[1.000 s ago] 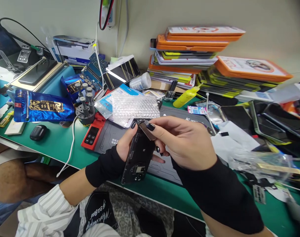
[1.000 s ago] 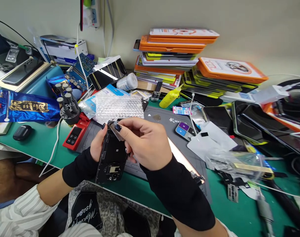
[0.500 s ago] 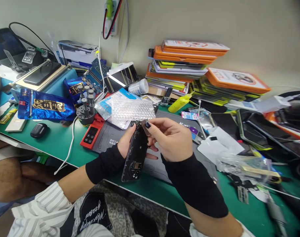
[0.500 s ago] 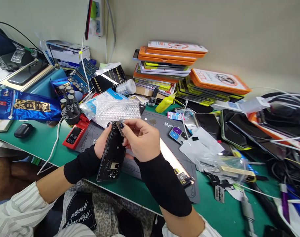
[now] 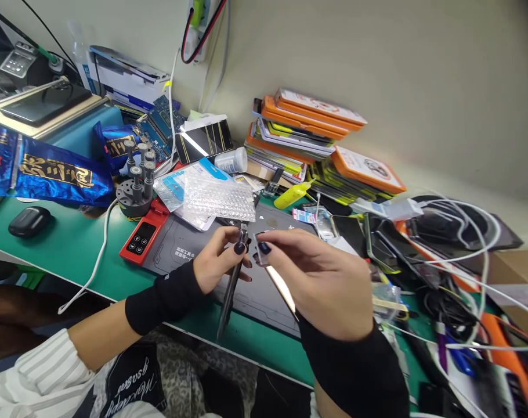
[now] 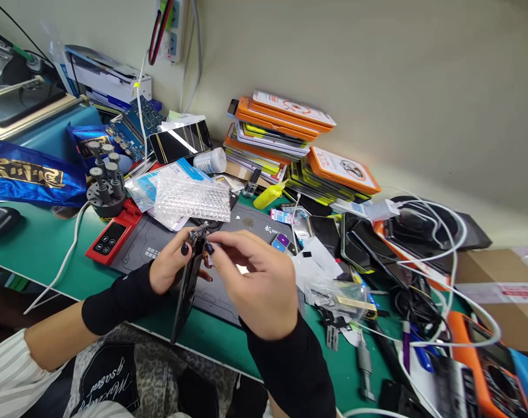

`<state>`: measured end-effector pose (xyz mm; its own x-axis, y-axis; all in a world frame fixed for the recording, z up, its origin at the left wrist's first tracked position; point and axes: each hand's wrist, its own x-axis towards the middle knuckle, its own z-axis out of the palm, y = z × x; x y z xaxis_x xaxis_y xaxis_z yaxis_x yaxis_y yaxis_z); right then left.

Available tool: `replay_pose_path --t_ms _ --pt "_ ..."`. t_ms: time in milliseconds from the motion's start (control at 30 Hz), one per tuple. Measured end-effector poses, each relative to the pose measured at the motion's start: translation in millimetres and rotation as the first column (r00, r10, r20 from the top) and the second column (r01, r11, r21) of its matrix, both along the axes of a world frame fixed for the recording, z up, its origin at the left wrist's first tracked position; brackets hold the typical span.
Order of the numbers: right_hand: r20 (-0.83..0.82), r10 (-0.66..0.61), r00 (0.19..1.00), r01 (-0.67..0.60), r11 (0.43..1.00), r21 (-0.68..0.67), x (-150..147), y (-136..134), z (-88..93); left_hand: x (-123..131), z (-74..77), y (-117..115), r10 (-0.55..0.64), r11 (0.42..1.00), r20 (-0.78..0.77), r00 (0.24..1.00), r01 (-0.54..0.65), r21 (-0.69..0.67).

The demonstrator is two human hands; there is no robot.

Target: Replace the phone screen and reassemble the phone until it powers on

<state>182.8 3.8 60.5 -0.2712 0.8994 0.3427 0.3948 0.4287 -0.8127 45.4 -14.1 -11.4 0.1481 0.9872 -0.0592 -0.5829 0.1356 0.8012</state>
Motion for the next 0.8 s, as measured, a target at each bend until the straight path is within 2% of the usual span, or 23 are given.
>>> replay_pose_path --t_ms 200,333,467,567,800 --pt "0.003 0.128 0.992 -0.127 0.982 -0.143 -5.0 2.3 11.3 1.0 -4.2 -1.2 0.017 0.996 -0.066 0.998 -0.011 0.094" --pt "-0.053 0.198 0.979 -0.205 0.939 -0.275 0.1 10.0 17.1 0.7 -8.3 -2.0 0.031 0.983 -0.105 0.994 -0.011 0.181" --pt "-0.076 0.291 0.954 -0.300 0.893 -0.336 1.9 12.9 22.7 0.7 -7.2 -4.6 0.022 0.979 -0.112 0.993 0.002 0.206" --pt "-0.102 0.294 0.950 -0.311 0.892 -0.327 2.2 10.4 19.9 1.9 -6.3 -6.9 0.033 0.983 -0.132 0.991 -0.008 0.184" --pt "-0.200 0.176 0.964 -0.232 0.924 -0.304 1.9 -5.9 -0.4 6.0 -10.2 -12.0 0.053 0.987 -0.206 0.977 -0.019 0.162"
